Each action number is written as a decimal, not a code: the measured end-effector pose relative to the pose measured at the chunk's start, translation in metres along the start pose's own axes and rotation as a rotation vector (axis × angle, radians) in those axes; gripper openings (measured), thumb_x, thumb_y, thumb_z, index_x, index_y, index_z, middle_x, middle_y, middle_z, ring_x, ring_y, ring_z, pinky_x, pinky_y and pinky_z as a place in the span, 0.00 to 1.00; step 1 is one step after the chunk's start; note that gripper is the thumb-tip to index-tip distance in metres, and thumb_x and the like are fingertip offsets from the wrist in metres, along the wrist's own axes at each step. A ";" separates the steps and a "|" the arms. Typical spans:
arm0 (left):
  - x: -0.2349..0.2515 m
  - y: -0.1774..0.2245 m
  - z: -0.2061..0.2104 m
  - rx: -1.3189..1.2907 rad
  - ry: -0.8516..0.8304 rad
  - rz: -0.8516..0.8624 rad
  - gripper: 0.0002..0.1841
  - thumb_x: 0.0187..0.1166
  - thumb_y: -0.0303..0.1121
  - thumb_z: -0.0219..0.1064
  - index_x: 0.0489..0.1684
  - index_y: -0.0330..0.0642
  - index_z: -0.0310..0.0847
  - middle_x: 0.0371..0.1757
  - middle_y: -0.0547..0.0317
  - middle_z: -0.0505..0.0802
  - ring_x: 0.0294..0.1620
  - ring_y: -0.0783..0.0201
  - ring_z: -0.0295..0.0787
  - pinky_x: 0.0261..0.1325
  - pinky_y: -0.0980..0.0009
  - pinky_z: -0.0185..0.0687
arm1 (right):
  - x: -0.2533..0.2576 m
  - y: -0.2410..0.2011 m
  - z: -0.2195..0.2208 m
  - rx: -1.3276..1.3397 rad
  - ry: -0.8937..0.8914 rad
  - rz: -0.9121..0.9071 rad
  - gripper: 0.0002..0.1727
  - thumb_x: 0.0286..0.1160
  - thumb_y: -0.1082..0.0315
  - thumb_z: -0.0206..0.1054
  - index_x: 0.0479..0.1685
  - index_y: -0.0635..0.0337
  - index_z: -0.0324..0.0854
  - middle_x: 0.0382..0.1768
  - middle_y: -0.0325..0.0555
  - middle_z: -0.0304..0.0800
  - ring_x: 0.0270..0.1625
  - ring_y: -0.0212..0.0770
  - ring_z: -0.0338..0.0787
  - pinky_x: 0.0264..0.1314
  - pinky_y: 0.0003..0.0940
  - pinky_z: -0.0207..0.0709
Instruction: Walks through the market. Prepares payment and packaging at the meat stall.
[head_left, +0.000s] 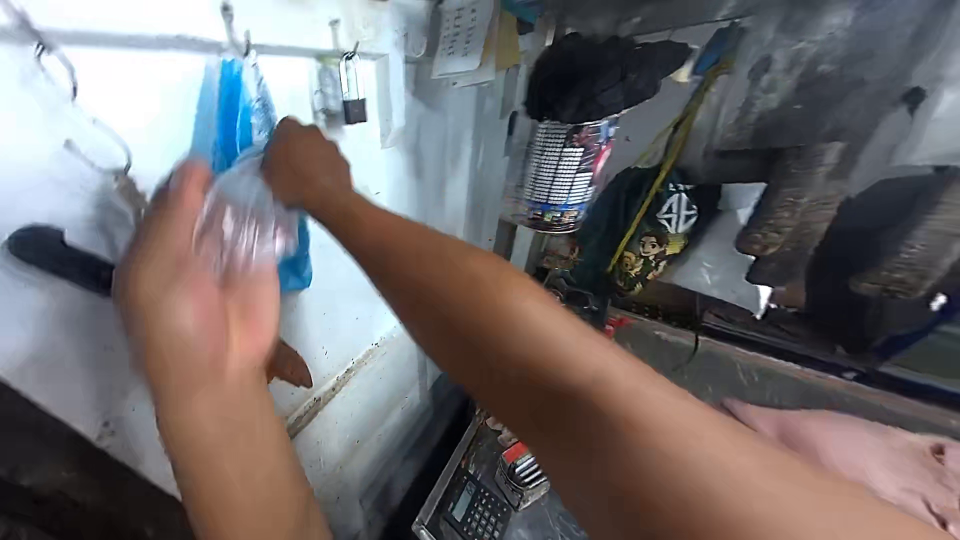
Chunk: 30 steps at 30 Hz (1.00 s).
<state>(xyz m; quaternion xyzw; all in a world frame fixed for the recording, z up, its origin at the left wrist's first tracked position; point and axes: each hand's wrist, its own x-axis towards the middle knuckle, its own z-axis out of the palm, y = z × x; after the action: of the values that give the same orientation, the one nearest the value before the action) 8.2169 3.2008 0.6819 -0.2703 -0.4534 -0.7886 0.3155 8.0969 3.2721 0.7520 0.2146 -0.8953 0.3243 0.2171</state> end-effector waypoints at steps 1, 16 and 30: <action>-0.037 0.002 0.003 -0.027 -0.057 0.030 0.14 0.92 0.41 0.50 0.60 0.51 0.79 0.39 0.66 0.87 0.41 0.67 0.87 0.51 0.65 0.88 | -0.001 0.001 0.000 0.024 0.013 0.012 0.14 0.77 0.61 0.67 0.56 0.57 0.84 0.52 0.54 0.92 0.55 0.57 0.92 0.45 0.63 0.84; -0.283 -0.192 0.007 0.952 -0.745 -0.385 0.15 0.86 0.34 0.60 0.61 0.47 0.91 0.51 0.56 0.95 0.47 0.61 0.94 0.52 0.57 0.92 | -0.415 0.326 0.013 1.148 -0.418 0.756 0.34 0.80 0.31 0.56 0.68 0.48 0.80 0.27 0.36 0.81 0.19 0.31 0.78 0.22 0.30 0.80; -0.501 -0.221 0.203 0.017 -2.078 0.183 0.26 0.69 0.21 0.67 0.65 0.58 0.87 0.67 0.74 0.92 0.53 0.58 0.91 0.50 0.52 0.82 | -0.782 0.278 -0.071 1.245 0.496 1.314 0.09 0.85 0.56 0.61 0.51 0.49 0.77 0.24 0.36 0.81 0.18 0.30 0.79 0.21 0.27 0.76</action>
<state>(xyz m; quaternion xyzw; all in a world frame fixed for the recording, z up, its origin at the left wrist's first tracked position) 8.4091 3.5926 0.2947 -0.8469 -0.4849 -0.1372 -0.1697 8.6048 3.7040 0.2530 -0.3317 -0.4307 0.8390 0.0213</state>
